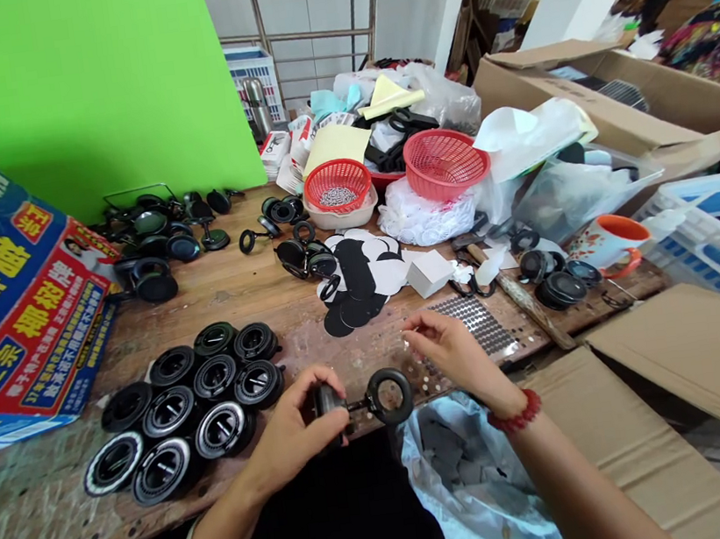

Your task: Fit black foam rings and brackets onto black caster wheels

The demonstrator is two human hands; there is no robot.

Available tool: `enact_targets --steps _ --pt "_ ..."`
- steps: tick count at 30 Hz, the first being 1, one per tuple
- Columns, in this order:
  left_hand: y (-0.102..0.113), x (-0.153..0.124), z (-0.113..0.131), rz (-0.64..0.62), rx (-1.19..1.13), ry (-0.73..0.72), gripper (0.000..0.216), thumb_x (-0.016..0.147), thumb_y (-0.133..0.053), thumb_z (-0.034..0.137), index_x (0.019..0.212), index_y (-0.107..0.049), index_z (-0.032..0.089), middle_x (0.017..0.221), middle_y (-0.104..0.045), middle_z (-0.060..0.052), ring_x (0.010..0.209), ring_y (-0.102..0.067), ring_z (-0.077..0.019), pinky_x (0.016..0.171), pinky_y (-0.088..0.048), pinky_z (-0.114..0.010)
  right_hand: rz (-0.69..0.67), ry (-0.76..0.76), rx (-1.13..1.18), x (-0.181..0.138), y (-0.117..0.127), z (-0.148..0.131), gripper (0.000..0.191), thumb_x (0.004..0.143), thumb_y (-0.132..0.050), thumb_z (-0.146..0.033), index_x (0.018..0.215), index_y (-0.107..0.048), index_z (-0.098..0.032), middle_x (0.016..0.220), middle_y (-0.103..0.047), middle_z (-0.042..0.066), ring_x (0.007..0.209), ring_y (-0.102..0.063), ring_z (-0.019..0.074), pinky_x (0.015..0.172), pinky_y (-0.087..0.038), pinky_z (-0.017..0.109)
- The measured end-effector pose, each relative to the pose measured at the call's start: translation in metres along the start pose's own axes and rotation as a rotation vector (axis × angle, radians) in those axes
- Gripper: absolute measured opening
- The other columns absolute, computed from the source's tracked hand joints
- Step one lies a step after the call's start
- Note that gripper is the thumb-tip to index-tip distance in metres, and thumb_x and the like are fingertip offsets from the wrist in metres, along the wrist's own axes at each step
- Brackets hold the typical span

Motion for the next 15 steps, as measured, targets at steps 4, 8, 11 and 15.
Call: enact_targets --steps 4,8,11,15 --pt "-0.006 0.004 -0.013 0.122 -0.305 0.195 0.052 0.069 -0.071 0.069 0.083 -0.049 0.023 0.058 -0.054 0.006 0.044 -0.052 -0.0117 0.035 -0.039 -0.018 0.021 -0.008 -0.327 0.014 -0.003 0.034 0.015 0.081 -0.054 -0.013 0.068 -0.058 -0.019 0.071 -0.062 0.003 0.065 -0.057 0.0165 0.063 -0.045 0.028" --pt "-0.008 0.007 -0.013 0.13 -0.483 0.277 0.062 0.065 -0.069 0.077 0.089 -0.052 0.023 0.057 -0.055 0.005 0.043 -0.051 -0.0103 0.033 -0.038 -0.015 -0.047 0.005 -0.419 0.019 -0.01 0.036 0.02 0.079 -0.054 -0.008 0.062 -0.055 -0.019 0.071 -0.059 0.004 0.064 -0.054 0.0159 0.063 -0.04 0.027" --pt "-0.007 0.01 -0.013 0.126 -0.569 0.321 0.062 0.065 -0.073 0.075 0.092 -0.055 0.022 0.055 -0.053 0.006 0.042 -0.05 -0.0089 0.032 -0.036 -0.013 -0.065 0.008 -0.492 0.021 -0.014 0.032 0.02 0.078 -0.054 -0.006 0.062 -0.053 -0.019 0.07 -0.057 0.004 0.062 -0.05 0.0155 0.062 -0.038 0.027" --pt "-0.005 0.013 -0.013 0.161 -0.652 0.387 0.051 0.076 -0.071 0.066 0.091 -0.059 0.019 0.056 -0.052 0.005 0.04 -0.048 -0.0061 0.03 -0.03 -0.01 -0.027 0.015 -0.57 0.02 -0.021 0.033 0.018 0.075 -0.053 -0.004 0.066 -0.054 -0.019 0.073 -0.056 0.006 0.067 -0.05 0.0186 0.064 -0.039 0.03"
Point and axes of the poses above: each hand's wrist, its own x-axis towards the middle knuckle, its own y-axis out of the back of the hand, z = x × y, the point moved 1 cm from there along x, towards the middle knuckle
